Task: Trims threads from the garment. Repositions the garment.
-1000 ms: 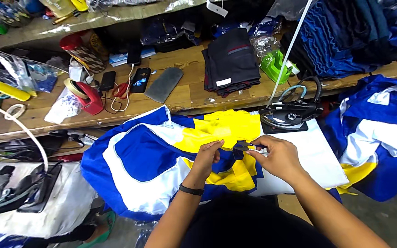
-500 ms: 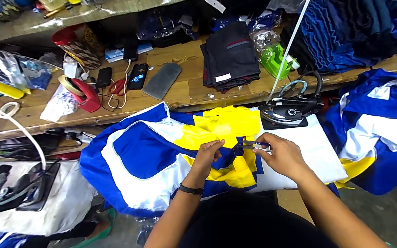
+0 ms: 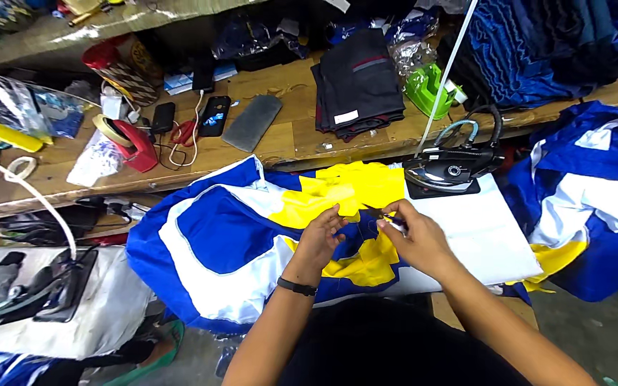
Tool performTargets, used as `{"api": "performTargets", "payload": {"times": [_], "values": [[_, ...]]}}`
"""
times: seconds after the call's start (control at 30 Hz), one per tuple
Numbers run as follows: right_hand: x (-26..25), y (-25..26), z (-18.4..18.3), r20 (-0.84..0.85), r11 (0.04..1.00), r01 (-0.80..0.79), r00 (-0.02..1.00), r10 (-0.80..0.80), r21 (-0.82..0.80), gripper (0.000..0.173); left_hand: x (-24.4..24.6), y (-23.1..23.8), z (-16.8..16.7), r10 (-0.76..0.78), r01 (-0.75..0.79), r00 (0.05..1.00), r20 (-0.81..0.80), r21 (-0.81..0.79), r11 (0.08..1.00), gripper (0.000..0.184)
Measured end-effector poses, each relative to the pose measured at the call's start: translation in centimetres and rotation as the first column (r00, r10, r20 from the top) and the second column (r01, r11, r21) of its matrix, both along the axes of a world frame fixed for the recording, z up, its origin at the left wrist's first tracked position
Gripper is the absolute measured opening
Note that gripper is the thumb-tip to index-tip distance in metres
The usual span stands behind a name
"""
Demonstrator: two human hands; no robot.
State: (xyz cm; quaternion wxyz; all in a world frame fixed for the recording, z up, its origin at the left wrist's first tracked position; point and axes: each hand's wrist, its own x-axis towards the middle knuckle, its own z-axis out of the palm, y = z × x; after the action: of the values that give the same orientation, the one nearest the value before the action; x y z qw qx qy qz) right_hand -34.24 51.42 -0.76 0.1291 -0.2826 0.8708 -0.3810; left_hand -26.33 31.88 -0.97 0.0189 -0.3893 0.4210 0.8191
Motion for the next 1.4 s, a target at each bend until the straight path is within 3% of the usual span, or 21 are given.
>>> {"api": "performTargets", "payload": {"times": [0.13, 0.57, 0.77, 0.9, 0.97, 1.03, 1.1, 1.17, 1.23, 1.33, 1.4], "values": [[-0.6, 1.1, 1.0, -0.093, 0.990, 0.036, 0.995, -0.023, 0.133, 0.028, -0.1, 0.1, -0.1, -0.004, 0.004, 1.000, 0.007, -0.001, 1.000, 0.027], [-0.7, -1.3, 2.3, -0.125, 0.992, -0.021, 0.992, 0.037, 0.121, 0.019, 0.6, 0.2, -0.1, -0.152, 0.150, 0.988, 0.022, -0.327, 0.933, 0.026], [-0.9, -1.4, 2.2, -0.145, 0.994, -0.048, 0.987, 0.063, 0.102, 0.013, 0.6, 0.0, -0.3, -0.177, 0.171, 0.984, 0.011, -0.324, 0.931, 0.025], [-1.7, 0.2, 2.0, -0.025, 0.966, -0.092, 0.995, 0.101, 0.243, 0.025, 0.8, 0.0, -0.2, -0.114, 0.104, 0.993, -0.020, -0.287, 0.952, 0.025], [-1.9, 0.7, 0.7, 0.068, 0.986, -0.049, 0.997, 0.038, 0.162, 0.033, 1.0, 0.3, -0.3, -0.097, 0.082, 0.995, -0.037, -0.292, 0.953, 0.025], [-1.4, 0.0, -0.8, 0.214, 0.998, 0.013, 0.977, 0.001, -0.067, 0.037, 1.3, 0.8, -0.6, -0.120, 0.096, 0.991, -0.057, -0.319, 0.943, 0.025], [-0.2, -1.6, -1.7, 0.356, 0.959, 0.066, 0.934, 0.038, -0.274, 0.026, 1.7, 1.4, -1.2, -0.143, 0.107, 0.986, -0.082, -0.337, 0.935, 0.024], [0.6, -3.2, -2.2, 0.426, 0.920, 0.110, 0.903, 0.065, -0.375, 0.013, 2.2, 1.8, -1.9, -0.140, 0.084, 0.979, -0.147, -0.335, 0.938, 0.019], [1.0, -3.8, -2.6, 0.458, 0.904, 0.138, 0.886, 0.070, -0.405, 0.016, 2.8, 2.2, -2.5, -0.118, 0.036, 0.968, -0.220, -0.345, 0.938, 0.016], [1.0, -2.6, -2.9, 0.346, 0.946, 0.057, 0.936, 0.060, -0.318, 0.015, 3.2, 2.8, -3.0, -0.077, -0.026, 0.962, -0.262, -0.371, 0.928, 0.014], [1.4, -1.3, -2.4, 0.340, 0.953, -0.025, 0.931, 0.133, -0.303, 0.035, 3.4, 3.1, -3.1, -0.053, -0.061, 0.961, -0.271, -0.395, 0.917, 0.016]]}}
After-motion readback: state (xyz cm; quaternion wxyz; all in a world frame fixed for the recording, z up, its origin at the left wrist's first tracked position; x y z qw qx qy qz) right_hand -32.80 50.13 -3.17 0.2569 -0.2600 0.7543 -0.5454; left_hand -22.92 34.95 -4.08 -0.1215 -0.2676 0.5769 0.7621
